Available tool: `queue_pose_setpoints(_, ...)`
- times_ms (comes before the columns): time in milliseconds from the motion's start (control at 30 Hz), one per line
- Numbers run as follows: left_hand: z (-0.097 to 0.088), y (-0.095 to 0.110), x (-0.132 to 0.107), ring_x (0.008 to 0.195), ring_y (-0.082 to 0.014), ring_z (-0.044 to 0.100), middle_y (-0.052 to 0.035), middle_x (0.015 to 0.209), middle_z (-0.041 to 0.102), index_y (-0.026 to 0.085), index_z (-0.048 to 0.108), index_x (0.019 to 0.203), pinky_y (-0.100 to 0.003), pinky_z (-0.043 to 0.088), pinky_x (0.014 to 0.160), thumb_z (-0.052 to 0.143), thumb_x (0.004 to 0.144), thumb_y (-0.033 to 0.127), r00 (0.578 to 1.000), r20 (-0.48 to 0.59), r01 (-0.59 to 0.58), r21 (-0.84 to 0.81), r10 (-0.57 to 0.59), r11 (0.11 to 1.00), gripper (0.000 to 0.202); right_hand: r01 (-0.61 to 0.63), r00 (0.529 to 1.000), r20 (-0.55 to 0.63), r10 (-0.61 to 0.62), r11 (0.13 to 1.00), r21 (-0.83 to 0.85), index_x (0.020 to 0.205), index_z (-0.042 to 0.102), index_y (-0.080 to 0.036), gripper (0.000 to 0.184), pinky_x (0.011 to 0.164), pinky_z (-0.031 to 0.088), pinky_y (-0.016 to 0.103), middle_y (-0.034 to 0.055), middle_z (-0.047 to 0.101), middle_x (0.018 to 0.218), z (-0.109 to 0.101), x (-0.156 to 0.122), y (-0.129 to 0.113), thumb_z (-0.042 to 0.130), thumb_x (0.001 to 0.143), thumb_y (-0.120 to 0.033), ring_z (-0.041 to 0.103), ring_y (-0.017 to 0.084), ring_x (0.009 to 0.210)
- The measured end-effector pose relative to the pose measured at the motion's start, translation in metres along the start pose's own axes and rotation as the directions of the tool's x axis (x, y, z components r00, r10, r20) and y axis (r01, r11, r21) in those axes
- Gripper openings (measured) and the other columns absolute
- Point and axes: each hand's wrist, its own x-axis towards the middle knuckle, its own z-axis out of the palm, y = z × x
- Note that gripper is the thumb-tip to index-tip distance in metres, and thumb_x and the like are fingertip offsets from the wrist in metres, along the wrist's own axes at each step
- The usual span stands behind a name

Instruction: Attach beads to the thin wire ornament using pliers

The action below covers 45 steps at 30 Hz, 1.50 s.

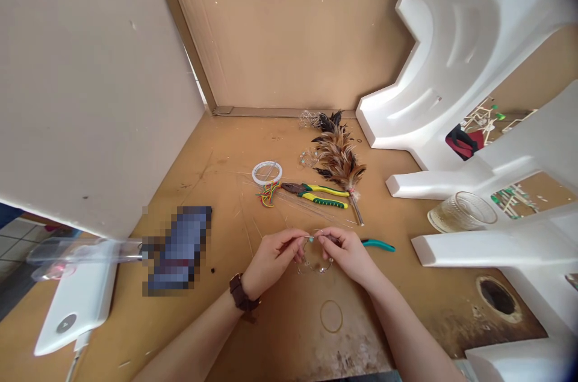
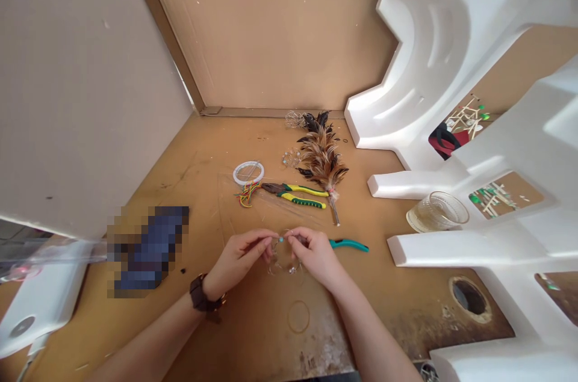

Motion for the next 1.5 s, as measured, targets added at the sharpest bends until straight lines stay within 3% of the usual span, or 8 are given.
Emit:
queue_pose_setpoints(267,0.002,-0.004,-0.002,0.057,-0.0119,0.059,-0.0007,0.064,0.062,0.018,0.062,0.095,-0.021,0.046,0.059,0.039,0.089,0.029,0.998,0.028,-0.056,0.307,0.050,0.950,0.026,0.076,0.997,0.034,-0.072,0.984,-0.158,0.103,0.053,-0.019,0.021,0.050,0.035,0.021,-0.0040,0.060,0.059,0.002,-0.006,-0.004,0.046,0.084,-0.026,0.047,0.010,0.049)
queue_pose_setpoints(500,0.004,-0.009,-0.004,0.077,-0.0171,0.063,-0.0067,0.086,0.068,0.020,0.061,0.102,-0.027,0.047,0.071,0.037,0.088,0.021,0.968,0.135,-0.251,0.613,0.213,0.749,0.027,0.189,0.981,0.105,-0.166,0.941,-0.279,0.122,0.042,-0.020,0.035,0.056,0.038,0.022,-0.0029,0.058,0.065,0.002,-0.010,-0.011,0.038,0.087,-0.019,0.051,0.012,0.057)
queue_pose_setpoints(667,0.003,-0.008,-0.005,0.073,-0.0170,0.062,-0.0065,0.083,0.067,0.019,0.058,0.104,-0.025,0.046,0.066,0.036,0.087,0.016,0.959,0.200,-0.283,0.701,0.202,0.654,0.028,0.190,0.981,0.098,-0.168,0.930,-0.315,0.122,0.040,-0.020,0.035,0.057,0.037,0.022,-0.0036,0.056,0.063,0.002,-0.010,-0.010,0.037,0.087,-0.018,0.050,0.012,0.057)
queue_pose_setpoints(867,0.002,-0.002,-0.004,0.070,-0.0179,0.061,-0.0065,0.080,0.066,0.018,0.058,0.100,-0.026,0.043,0.062,0.036,0.086,0.014,0.965,0.223,-0.261,0.748,0.140,0.611,0.025,0.204,0.977,0.124,-0.172,0.922,-0.328,0.120,0.041,-0.021,0.033,0.057,0.037,0.023,-0.0037,0.055,0.063,0.002,-0.009,-0.012,0.036,0.088,-0.018,0.050,0.012,0.057)
queue_pose_setpoints(1133,-0.007,0.006,-0.002,0.067,-0.0148,0.054,-0.0037,0.073,0.061,0.018,0.059,0.083,-0.024,0.039,0.063,0.034,0.089,0.021,0.968,0.198,-0.241,0.553,0.155,0.797,0.026,0.165,0.983,0.107,-0.147,0.970,-0.179,0.110,0.047,-0.019,0.024,0.056,0.036,0.021,-0.0049,0.053,0.059,0.004,-0.007,-0.007,0.037,0.088,-0.022,0.048,0.011,0.055)
queue_pose_setpoints(1267,-0.007,0.008,0.000,0.066,-0.0138,0.051,-0.0024,0.071,0.057,0.018,0.059,0.081,-0.024,0.039,0.064,0.037,0.089,0.026,0.985,0.102,-0.167,0.400,0.137,0.901,0.025,0.106,0.993,0.070,-0.099,0.988,-0.108,0.103,0.051,-0.018,0.021,0.053,0.036,0.021,-0.0043,0.054,0.059,0.002,-0.006,-0.006,0.041,0.088,-0.028,0.047,0.010,0.053)
queue_pose_setpoints(1400,-0.006,0.010,0.001,0.077,-0.0150,0.051,-0.0043,0.079,0.054,0.016,0.060,0.075,-0.025,0.041,0.071,0.046,0.085,0.030,0.994,-0.017,-0.102,0.180,0.107,0.978,0.022,0.086,0.987,0.143,-0.075,0.994,-0.072,0.077,0.054,-0.018,0.025,0.052,0.036,0.021,-0.0018,0.058,0.063,0.000,-0.007,-0.007,0.040,0.089,-0.034,0.046,0.009,0.053)
queue_pose_setpoints(1500,-0.006,0.009,0.002,0.083,-0.0154,0.052,-0.0055,0.088,0.054,0.015,0.060,0.073,-0.025,0.042,0.073,0.050,0.083,0.032,1.000,-0.027,-0.012,-0.083,0.010,0.996,0.022,0.047,0.982,0.182,-0.055,0.998,0.044,0.079,0.052,-0.019,0.024,0.054,0.038,0.021,-0.0009,0.060,0.068,0.000,-0.006,-0.006,0.040,0.089,-0.037,0.048,0.009,0.054)
